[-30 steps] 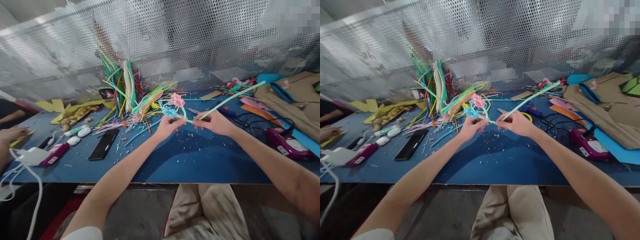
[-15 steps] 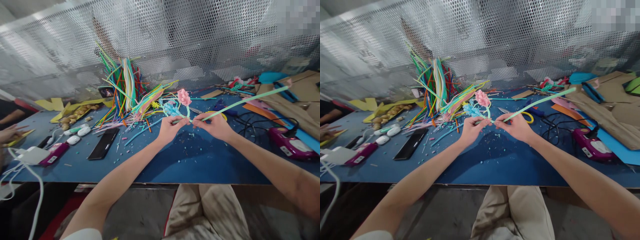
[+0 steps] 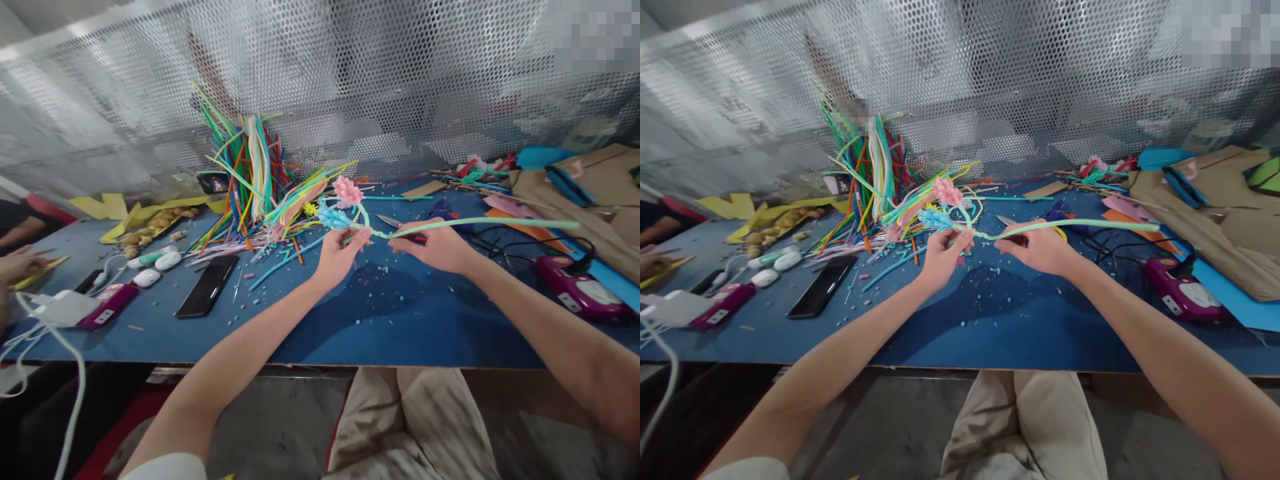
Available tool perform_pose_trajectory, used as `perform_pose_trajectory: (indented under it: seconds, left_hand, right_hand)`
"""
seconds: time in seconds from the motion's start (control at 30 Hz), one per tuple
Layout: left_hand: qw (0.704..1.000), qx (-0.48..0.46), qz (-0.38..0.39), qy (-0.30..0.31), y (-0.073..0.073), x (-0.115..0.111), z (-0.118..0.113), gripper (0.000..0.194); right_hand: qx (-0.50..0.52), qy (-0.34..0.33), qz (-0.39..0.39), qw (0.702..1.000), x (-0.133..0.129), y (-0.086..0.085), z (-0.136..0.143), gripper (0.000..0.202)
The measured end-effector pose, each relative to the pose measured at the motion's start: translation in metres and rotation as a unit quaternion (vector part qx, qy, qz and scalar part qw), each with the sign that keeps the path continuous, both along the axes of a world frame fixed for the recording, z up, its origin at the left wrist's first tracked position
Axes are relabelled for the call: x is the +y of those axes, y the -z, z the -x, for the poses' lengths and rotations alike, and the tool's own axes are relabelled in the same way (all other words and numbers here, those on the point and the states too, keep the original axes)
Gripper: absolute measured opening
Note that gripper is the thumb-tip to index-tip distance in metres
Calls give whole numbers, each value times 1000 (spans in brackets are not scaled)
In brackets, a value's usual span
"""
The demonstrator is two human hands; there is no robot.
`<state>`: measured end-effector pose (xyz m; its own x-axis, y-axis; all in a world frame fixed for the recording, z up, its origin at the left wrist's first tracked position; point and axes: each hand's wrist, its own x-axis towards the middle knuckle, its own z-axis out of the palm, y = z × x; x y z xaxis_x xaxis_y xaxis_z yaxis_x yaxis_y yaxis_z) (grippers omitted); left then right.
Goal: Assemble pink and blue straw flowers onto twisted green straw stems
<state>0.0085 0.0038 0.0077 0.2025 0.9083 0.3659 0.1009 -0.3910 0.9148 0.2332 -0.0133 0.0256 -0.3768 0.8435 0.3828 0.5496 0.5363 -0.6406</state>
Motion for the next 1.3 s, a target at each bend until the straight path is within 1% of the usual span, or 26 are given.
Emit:
perform_pose_trajectory:
  seconds: [0.13,0.27,0.33,0.47,0.6,0.67,0.7,0.77,0.83,0.93,1.0,1.07,1.17,1.23,1.3]
  left_hand:
    - [1000,-4,8,-4,0,2,2,41]
    - [1000,-3,19,16,0,4,5,42]
    - [999,7,24,38,1,7,7,42]
    - [996,37,16,85,1,8,10,43]
    - [989,58,8,132,-3,3,10,42]
    - [985,71,6,155,-3,2,10,41]
    - [984,81,5,160,-4,2,10,41]
    - [983,99,0,152,-4,1,10,41]
    - [986,112,-12,123,-4,1,11,41]
    - [989,118,-30,82,-6,-1,11,42]
    - [989,123,-39,67,-8,-3,10,42]
    - [989,129,-44,55,-7,-3,9,41]
    - [990,131,-37,36,-4,-3,7,42]
    - [992,125,-24,25,-2,-2,6,42]
    - [993,117,-13,14,-1,-3,4,43]
  right_hand:
    - [-13,-5,-8,1000,3,2,-2,26]
    - [-12,-19,27,999,3,-2,-4,33]
    - [4,-23,61,998,2,-6,-6,33]
    - [55,-71,142,986,0,-11,-7,30]
    - [99,-105,185,972,0,-10,-4,28]
    - [100,-109,197,969,0,-8,-1,29]
    - [93,-108,195,970,0,-7,0,29]
    - [82,-97,178,976,0,-6,1,29]
    - [98,-85,161,978,0,-4,2,27]
    - [145,-86,151,974,0,0,1,24]
    - [145,-82,130,977,1,2,1,24]
    - [133,-63,109,983,1,4,1,25]
    - [120,-25,99,988,0,6,4,24]
    - [104,0,67,992,-2,8,6,21]
    - [79,21,-1,997,-3,10,8,16]
